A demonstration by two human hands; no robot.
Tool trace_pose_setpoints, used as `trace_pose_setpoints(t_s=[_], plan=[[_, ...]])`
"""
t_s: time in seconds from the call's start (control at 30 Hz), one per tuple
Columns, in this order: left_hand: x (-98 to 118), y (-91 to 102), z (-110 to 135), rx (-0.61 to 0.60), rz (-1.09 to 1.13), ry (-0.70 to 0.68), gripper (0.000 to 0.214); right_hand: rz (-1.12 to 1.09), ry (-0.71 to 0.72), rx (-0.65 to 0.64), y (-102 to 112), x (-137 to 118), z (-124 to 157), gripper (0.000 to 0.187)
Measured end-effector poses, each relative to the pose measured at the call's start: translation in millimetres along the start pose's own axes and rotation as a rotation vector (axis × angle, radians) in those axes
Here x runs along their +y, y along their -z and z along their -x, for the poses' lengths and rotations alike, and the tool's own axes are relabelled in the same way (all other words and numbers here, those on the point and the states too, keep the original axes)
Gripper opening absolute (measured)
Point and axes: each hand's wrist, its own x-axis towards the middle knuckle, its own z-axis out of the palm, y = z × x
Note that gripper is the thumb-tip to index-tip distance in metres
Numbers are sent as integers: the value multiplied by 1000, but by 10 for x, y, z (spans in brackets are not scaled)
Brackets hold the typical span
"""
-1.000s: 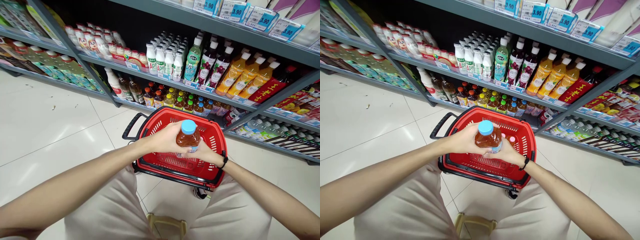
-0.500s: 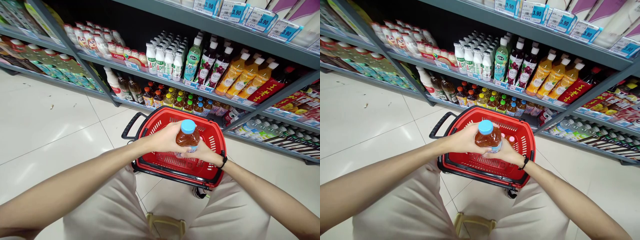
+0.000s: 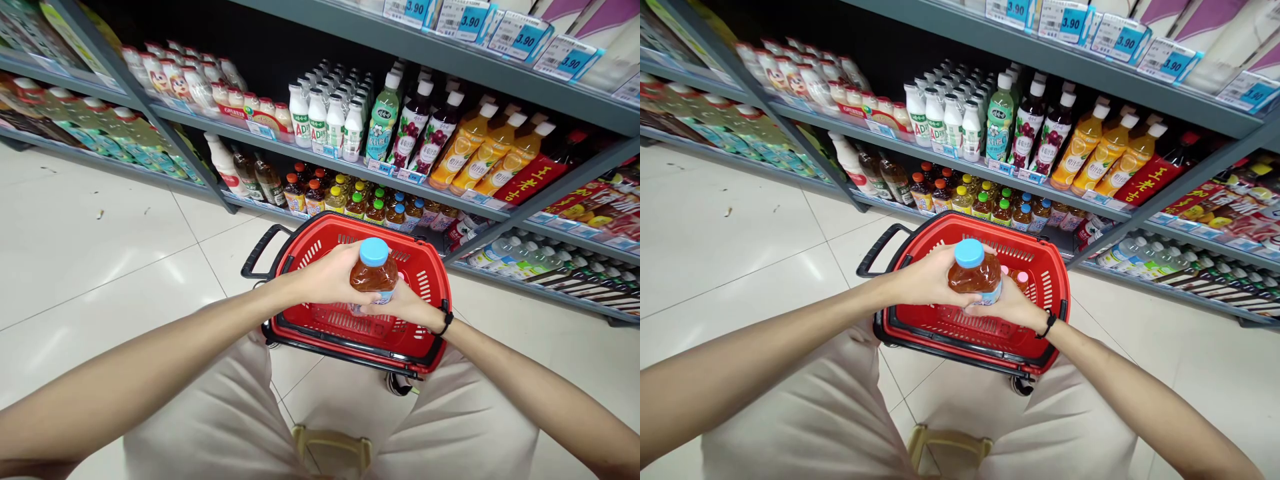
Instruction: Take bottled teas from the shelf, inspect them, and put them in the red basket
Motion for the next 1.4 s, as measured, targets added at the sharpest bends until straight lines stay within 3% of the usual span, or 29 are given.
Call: trace_pose_setpoints(t_s=[1.2, 1.4], plan=[[-32, -17, 3, 5, -4, 8, 56, -81, -86, -21, -31, 23, 22, 78], [-37, -28, 15, 8, 17, 18, 54, -103, -98, -25, -39, -29, 39, 72]])
